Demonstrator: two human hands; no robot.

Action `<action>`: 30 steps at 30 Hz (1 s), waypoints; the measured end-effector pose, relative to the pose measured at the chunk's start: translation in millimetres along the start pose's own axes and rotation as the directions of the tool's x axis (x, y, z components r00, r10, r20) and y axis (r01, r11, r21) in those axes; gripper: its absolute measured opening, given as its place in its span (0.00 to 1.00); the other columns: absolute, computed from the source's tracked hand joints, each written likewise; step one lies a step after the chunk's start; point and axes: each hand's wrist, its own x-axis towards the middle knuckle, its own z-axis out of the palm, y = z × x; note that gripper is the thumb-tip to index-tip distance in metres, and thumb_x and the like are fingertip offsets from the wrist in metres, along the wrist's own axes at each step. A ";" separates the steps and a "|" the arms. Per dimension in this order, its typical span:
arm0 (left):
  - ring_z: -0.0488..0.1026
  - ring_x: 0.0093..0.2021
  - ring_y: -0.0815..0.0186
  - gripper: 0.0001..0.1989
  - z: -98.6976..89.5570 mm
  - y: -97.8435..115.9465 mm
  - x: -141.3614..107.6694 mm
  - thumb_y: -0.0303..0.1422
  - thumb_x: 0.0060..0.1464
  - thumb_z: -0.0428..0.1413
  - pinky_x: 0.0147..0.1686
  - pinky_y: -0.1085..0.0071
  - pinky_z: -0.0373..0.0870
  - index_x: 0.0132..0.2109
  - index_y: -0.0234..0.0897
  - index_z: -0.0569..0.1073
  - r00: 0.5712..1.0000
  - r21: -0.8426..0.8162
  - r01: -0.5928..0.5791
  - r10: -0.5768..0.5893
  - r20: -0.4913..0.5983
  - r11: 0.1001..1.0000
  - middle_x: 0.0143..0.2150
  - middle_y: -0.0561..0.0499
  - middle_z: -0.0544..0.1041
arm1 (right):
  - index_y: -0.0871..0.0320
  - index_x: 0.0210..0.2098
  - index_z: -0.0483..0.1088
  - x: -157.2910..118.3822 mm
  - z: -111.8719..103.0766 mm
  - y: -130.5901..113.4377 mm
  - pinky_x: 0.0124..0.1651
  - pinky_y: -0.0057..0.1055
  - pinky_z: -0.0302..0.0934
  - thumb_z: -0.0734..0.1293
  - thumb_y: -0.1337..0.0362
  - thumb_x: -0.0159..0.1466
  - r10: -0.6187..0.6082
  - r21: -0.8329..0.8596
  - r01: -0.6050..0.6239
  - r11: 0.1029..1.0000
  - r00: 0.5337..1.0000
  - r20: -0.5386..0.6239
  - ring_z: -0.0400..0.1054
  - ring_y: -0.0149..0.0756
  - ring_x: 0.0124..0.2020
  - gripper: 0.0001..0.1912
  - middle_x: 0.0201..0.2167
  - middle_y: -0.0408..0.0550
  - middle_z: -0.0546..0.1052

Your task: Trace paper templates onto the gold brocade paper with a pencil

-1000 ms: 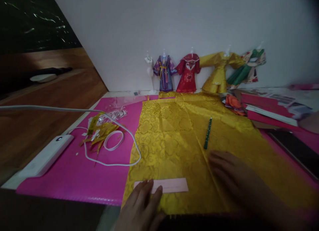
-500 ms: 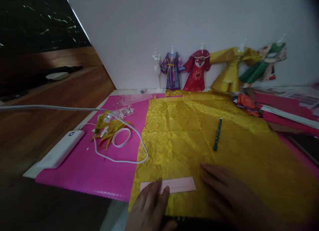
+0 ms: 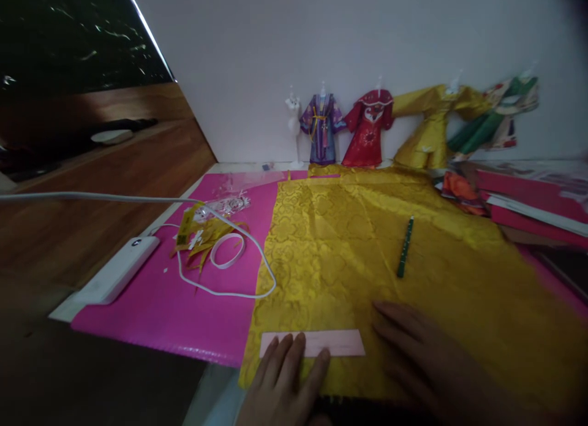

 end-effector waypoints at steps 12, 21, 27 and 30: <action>0.71 0.57 0.51 0.38 2.1 1.4 -0.2 0.61 0.59 0.51 0.52 0.56 0.72 0.67 0.45 0.64 0.999 -0.009 0.020 -0.020 0.050 1.000 0.59 0.40 0.73 | 0.54 0.56 0.74 3.1 -5.6 -3.8 0.57 0.44 0.72 0.65 0.63 0.66 0.035 0.053 -0.034 0.998 0.999 -0.009 0.73 0.48 0.57 0.20 0.60 0.51 0.75; 0.71 0.54 0.49 0.37 14.5 3.2 0.7 0.63 0.60 0.46 0.66 0.47 0.48 0.64 0.42 0.69 0.998 0.092 -0.031 0.036 -0.055 0.995 0.53 0.39 0.76 | 0.55 0.57 0.73 7.3 -10.3 -5.6 0.56 0.45 0.73 0.67 0.64 0.65 -0.003 0.029 0.004 1.000 1.000 -0.024 0.72 0.48 0.57 0.21 0.60 0.53 0.74; 0.71 0.54 0.48 0.40 19.4 3.9 -3.7 0.65 0.57 0.47 0.67 0.45 0.45 0.65 0.44 0.68 0.999 0.097 -0.028 0.030 -0.016 0.995 0.54 0.39 0.76 | 0.57 0.58 0.72 8.0 -14.6 -6.7 0.56 0.45 0.72 0.66 0.65 0.66 -0.019 -0.001 0.019 1.000 1.000 -0.022 0.71 0.48 0.58 0.21 0.61 0.54 0.74; 0.70 0.55 0.50 0.37 18.9 4.4 -3.8 0.64 0.59 0.46 0.65 0.49 0.51 0.64 0.47 0.68 1.000 0.103 -0.005 0.007 -0.022 0.995 0.55 0.42 0.76 | 0.58 0.57 0.73 10.7 -17.8 -10.1 0.57 0.47 0.71 0.65 0.65 0.66 -0.055 -0.029 0.053 0.998 0.997 -0.053 0.71 0.48 0.58 0.20 0.60 0.54 0.75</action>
